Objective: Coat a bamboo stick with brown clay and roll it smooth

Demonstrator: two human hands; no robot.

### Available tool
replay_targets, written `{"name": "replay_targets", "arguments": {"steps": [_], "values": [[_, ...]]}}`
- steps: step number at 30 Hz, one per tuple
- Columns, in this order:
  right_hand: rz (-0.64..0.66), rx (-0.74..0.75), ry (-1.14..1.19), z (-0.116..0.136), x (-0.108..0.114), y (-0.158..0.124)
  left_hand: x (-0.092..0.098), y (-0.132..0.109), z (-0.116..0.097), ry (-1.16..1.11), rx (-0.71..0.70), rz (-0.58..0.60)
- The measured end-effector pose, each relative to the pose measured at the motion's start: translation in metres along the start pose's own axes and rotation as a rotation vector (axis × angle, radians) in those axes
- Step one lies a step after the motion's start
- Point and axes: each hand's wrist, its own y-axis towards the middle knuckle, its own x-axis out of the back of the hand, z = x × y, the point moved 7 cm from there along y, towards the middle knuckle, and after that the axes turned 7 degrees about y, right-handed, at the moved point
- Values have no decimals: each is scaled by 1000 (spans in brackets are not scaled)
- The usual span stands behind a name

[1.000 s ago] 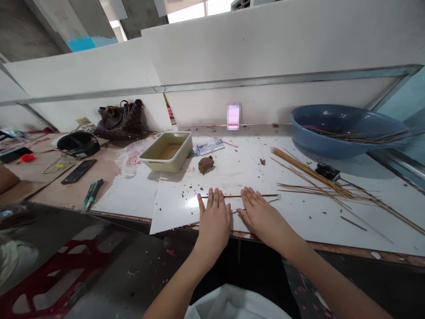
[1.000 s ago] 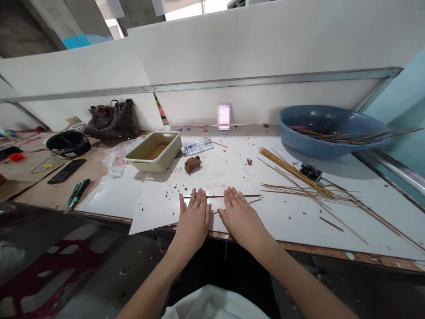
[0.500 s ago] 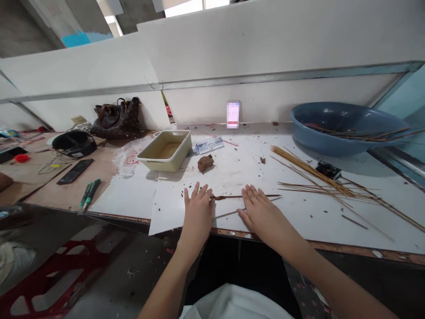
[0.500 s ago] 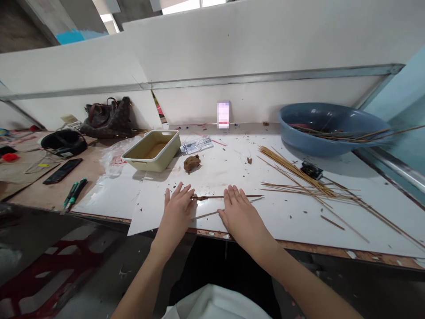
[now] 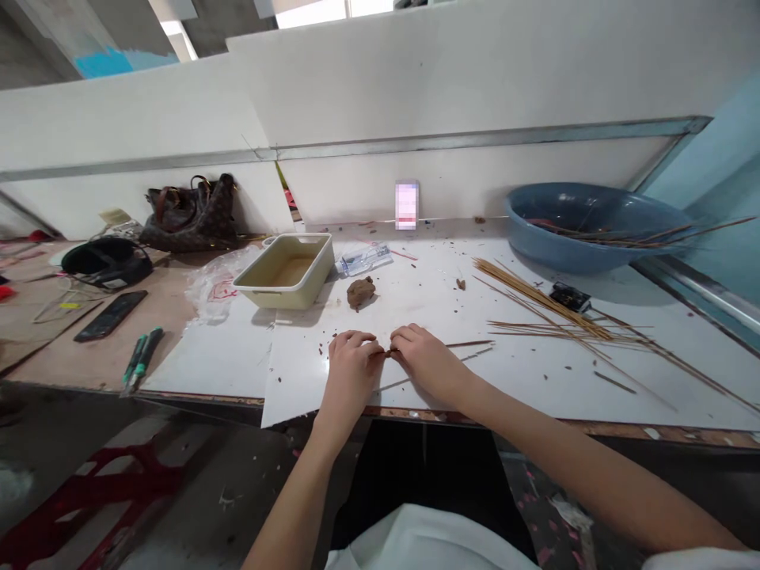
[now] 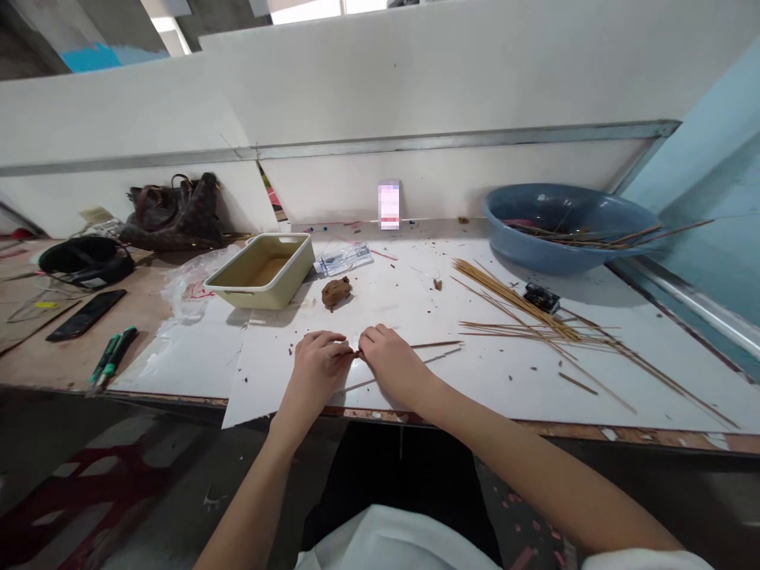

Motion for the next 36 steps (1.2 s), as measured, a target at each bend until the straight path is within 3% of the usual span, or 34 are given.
{"name": "replay_targets", "arguments": {"steps": [5, 10, 15, 27, 36], "values": [[-13, -15, 119, -2, 5, -4, 8, -1, -3, -167, -45, 27], [-24, -74, 284, -8, 6, -8, 13, -3, -4, -292, 17, 161], [-78, -41, 344, -7, 8, -10, 15, -3, -7, -375, 33, 199], [-125, 111, 272, -2, 10, -15, 23, -2, -9, -446, 61, 238], [-132, 212, 261, 0, 5, -18, 24, 0, -7, -349, -2, 171]]}}
